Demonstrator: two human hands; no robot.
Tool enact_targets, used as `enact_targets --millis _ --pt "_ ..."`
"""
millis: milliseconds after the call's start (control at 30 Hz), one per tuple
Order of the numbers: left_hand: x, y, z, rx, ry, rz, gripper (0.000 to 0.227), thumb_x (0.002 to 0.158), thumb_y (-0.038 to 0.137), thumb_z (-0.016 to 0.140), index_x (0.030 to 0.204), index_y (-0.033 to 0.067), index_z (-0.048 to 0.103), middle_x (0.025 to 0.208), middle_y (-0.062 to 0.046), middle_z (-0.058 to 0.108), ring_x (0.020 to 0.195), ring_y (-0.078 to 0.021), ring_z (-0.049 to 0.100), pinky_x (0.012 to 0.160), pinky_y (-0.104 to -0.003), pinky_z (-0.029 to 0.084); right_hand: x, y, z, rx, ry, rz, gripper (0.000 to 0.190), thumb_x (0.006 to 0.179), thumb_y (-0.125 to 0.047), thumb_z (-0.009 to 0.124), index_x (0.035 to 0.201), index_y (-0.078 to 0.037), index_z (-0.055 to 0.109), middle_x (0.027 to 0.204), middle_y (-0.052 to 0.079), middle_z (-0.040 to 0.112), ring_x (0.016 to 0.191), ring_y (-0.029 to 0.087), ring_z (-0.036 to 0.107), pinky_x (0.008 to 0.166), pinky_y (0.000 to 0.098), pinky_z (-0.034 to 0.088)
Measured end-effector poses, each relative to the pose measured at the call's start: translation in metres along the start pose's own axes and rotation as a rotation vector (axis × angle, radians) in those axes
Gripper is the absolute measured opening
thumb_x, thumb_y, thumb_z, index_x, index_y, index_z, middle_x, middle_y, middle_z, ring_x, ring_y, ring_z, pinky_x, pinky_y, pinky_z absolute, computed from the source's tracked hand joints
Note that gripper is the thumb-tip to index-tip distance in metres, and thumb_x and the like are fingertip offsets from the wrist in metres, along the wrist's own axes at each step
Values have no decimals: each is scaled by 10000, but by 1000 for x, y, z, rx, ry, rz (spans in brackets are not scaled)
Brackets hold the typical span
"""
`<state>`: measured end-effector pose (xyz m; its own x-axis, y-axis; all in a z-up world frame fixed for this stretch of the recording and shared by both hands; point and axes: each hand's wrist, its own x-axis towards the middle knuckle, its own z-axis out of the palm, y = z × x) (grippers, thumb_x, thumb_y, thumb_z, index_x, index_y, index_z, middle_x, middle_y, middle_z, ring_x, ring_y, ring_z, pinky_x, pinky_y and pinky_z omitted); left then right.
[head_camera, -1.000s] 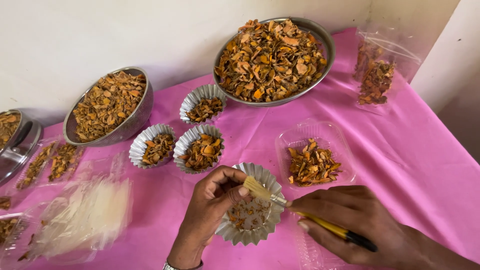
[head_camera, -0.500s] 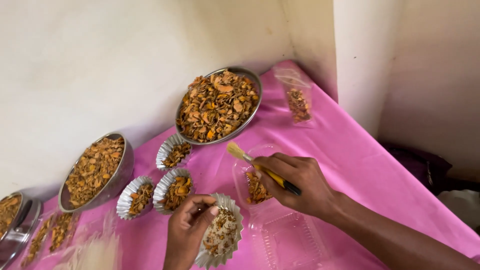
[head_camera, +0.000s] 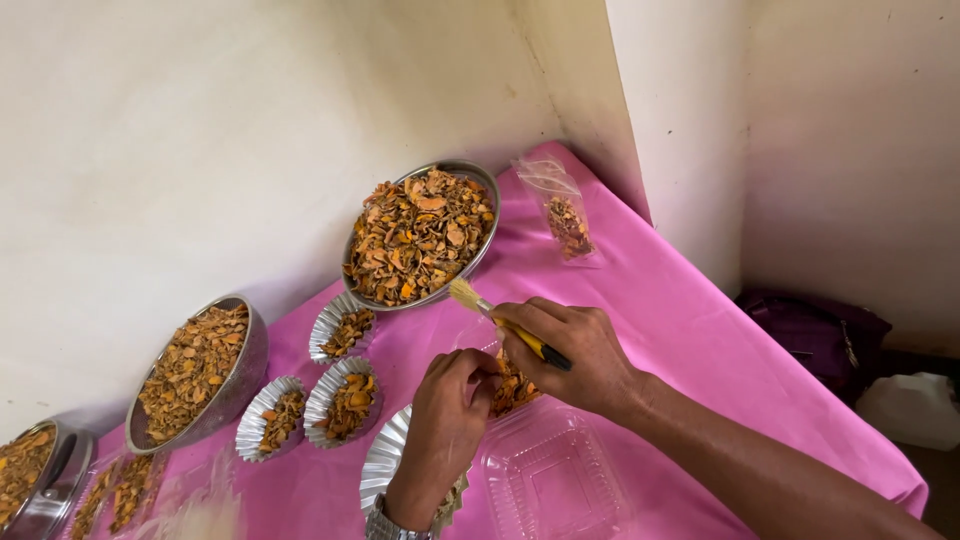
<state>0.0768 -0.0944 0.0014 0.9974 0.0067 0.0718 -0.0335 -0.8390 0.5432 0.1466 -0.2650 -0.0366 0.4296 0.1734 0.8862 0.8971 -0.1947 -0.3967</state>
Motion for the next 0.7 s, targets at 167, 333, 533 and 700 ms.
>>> enact_targets --millis 167,333,533,700 --pt "8 -21 14 133 -12 64 168 833 -7 641 940 117 677 888 -22 740 919 -221 608 775 -384 505 -2 2 2 -12 -5 0 204 951 -71 679 1153 -43 680 939 43 755 675 158 706 562 299 583" --pt "10 -32 21 214 -46 52 164 791 -5 604 846 144 644 801 -11 726 841 -247 594 703 -413 485 -3 1 2 -2 -34 16 198 956 -80 667 1151 -52 678 908 24 740 619 147 667 524 293 552" --pt "10 -27 16 218 -35 106 93 875 42 645 867 122 693 781 -38 761 818 -260 645 703 -427 527 -2 1 3 -22 -26 15 181 961 -99 672 1139 -66 681 916 20 742 636 163 679 545 303 551" --pt "5 -41 10 166 47 107 98 935 144 684 980 117 766 983 -34 816 907 -182 733 884 -337 592 -3 2 3 -27 -46 38 183 951 -97 659 1132 -92 685 922 -3 748 587 145 656 544 302 547"
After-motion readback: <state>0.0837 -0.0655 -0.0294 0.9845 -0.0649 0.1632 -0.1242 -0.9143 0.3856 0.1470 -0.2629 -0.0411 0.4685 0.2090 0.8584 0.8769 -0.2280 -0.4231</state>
